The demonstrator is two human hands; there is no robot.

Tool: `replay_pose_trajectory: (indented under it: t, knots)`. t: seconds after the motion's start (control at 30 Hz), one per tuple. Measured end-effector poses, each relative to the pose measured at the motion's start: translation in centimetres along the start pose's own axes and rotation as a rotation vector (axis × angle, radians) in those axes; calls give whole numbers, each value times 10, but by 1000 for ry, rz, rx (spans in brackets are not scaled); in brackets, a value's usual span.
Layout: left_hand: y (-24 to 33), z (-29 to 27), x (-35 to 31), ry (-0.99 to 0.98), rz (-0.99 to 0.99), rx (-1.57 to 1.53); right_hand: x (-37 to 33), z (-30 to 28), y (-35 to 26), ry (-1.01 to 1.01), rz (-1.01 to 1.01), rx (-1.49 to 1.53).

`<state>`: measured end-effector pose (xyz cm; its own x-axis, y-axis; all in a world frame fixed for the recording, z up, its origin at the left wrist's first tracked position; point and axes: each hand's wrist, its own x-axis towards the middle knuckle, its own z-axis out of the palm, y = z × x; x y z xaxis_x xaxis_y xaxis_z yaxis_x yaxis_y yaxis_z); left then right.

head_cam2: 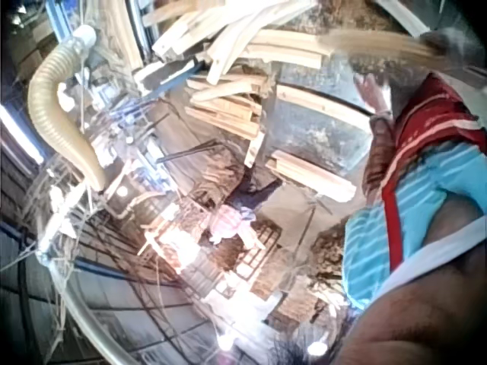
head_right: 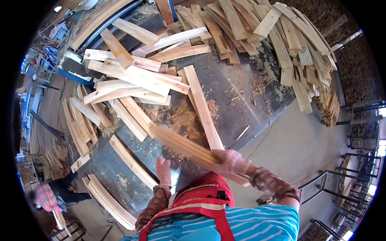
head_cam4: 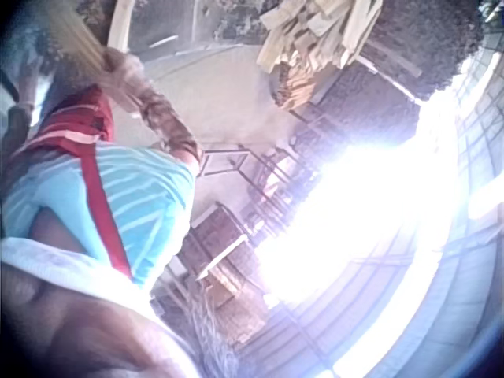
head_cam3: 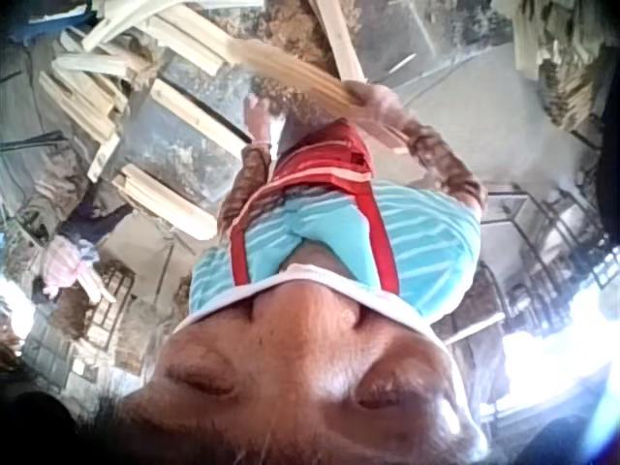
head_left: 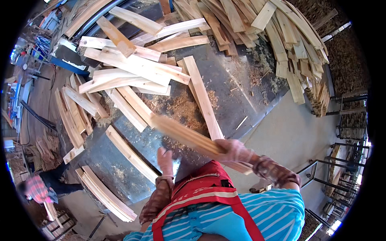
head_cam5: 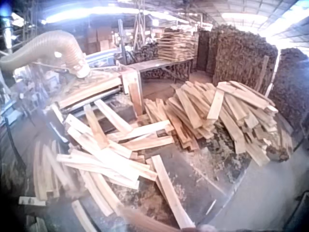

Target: The person sorts and stacks wooden planks on a metal workbench in a workshop. They pick up individual planks from a pile, align them, and place them into a neat stack.

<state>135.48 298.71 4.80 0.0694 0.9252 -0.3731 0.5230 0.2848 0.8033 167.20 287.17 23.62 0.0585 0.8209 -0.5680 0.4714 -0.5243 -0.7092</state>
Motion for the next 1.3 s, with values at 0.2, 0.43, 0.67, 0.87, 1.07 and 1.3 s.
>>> replay_pose_trajectory:
  t: [0.2,0.43,0.67,0.87,1.07,1.3]
  knots:
    - [125,127,32,-95,103,-224,1,-70,62,572,166,-176]
    - [208,108,190,106,180,-569,64,-76,177,683,376,-294]
    - [312,0,307,232,216,-839,148,-168,116,898,-205,-453]
    - [349,-17,336,-49,91,-1039,321,-248,-172,770,-710,-364]
    - [264,-3,277,-431,193,-1568,417,-207,-285,367,-238,-595]
    - [185,47,115,-396,-147,-1341,258,-66,-157,3,-480,396]
